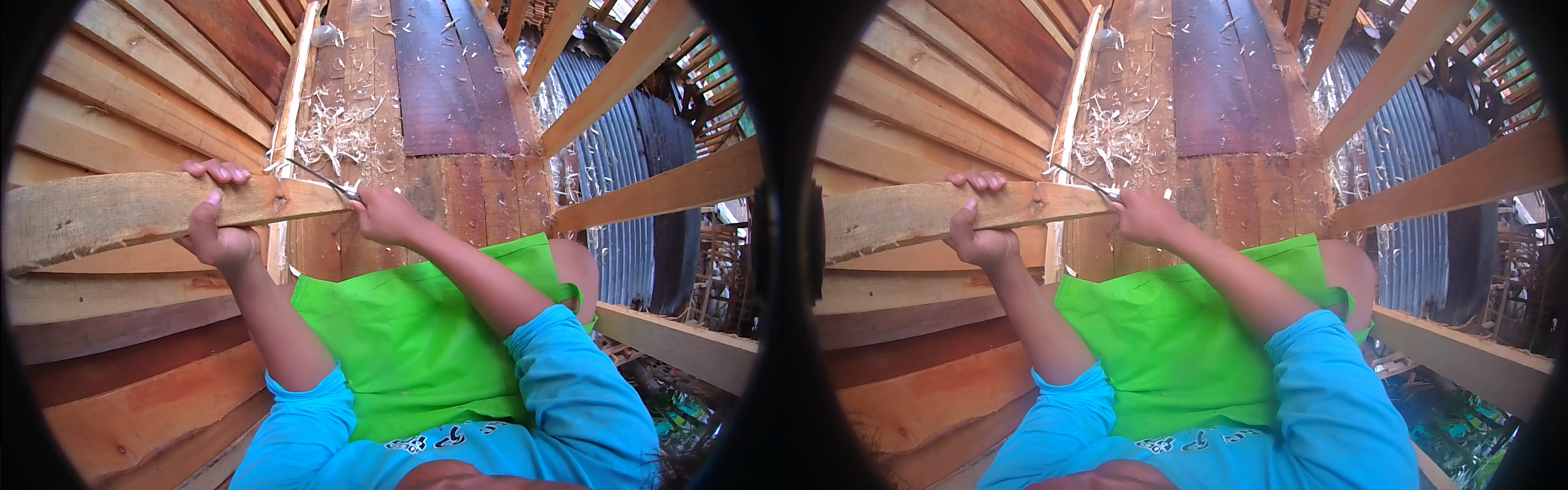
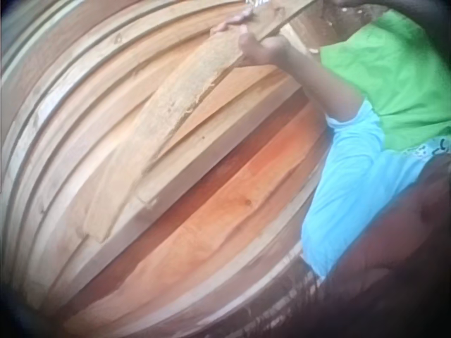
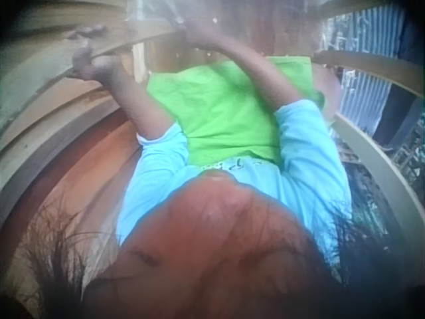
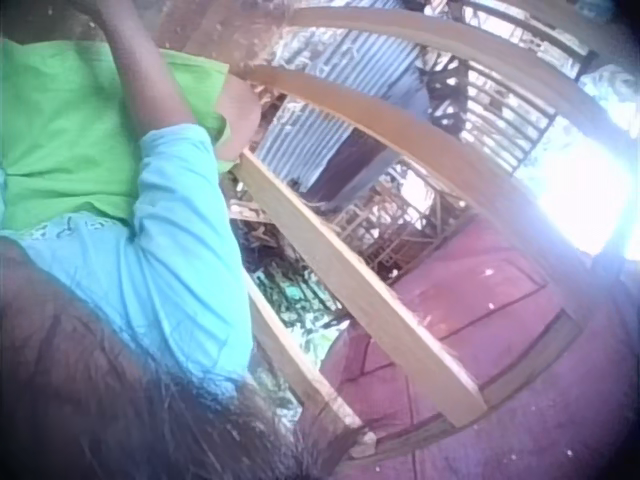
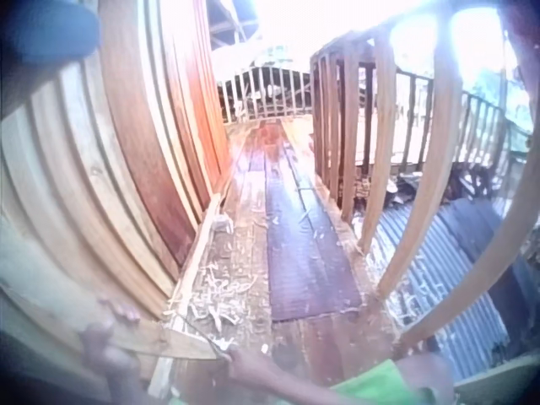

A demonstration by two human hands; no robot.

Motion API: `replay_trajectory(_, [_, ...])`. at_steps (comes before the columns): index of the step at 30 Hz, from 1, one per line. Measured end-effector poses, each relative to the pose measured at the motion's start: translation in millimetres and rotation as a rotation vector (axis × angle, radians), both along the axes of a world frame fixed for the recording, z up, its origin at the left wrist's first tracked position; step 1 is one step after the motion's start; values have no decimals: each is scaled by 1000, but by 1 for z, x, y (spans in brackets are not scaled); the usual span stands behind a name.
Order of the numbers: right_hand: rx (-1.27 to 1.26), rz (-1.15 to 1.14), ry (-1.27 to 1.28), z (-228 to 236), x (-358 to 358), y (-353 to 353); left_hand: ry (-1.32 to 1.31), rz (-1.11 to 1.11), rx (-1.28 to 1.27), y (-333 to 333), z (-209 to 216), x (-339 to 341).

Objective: The person holds a wooden plank and uses a knife to shave thin layers from its surface, producing wood shavings that fall onto the workbench. The person repeatedly adjusts the plank's position and continues carving along its length.

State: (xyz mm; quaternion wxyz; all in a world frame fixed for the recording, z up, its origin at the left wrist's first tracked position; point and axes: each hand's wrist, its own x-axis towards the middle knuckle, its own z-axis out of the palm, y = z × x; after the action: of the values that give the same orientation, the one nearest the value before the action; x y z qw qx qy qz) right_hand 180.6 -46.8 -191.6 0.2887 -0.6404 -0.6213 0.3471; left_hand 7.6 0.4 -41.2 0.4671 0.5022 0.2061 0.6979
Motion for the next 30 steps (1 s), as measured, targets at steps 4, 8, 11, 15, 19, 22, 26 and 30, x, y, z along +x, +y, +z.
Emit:
replay_trajectory(4, [-30, -6, -115, 21, -9, -4, -54, 5, -6, 7, 0, -10])
replay_trajectory(8, [2, 1, -128, 20, -10, -4, -78, 47, -31, 9, -2, -16])
replay_trajectory(11, [-54, 15, -167, 35, -14, -6, -84, 30, -26, 9, -2, -17])
replay_trajectory(15, [-9, 53, -74, 67, -19, -12, 17, -67, 49, -8, -4, -9])
replay_trajectory(19, [-187, 57, -234, -22, 30, -5, 67, -101, 84, -10, 11, 26])
replay_trajectory(22, [-191, 129, -226, 48, 0, -4, 103, -58, 121, -12, 7, 12])
replay_trajectory(26, [-162, -18, -119, -5, 21, -18, -45, -111, 54, -6, 5, 19])
replay_trajectory(30, [-86, 45, -109, 38, -8, -7, -12, -89, 71, -3, 3, -2])
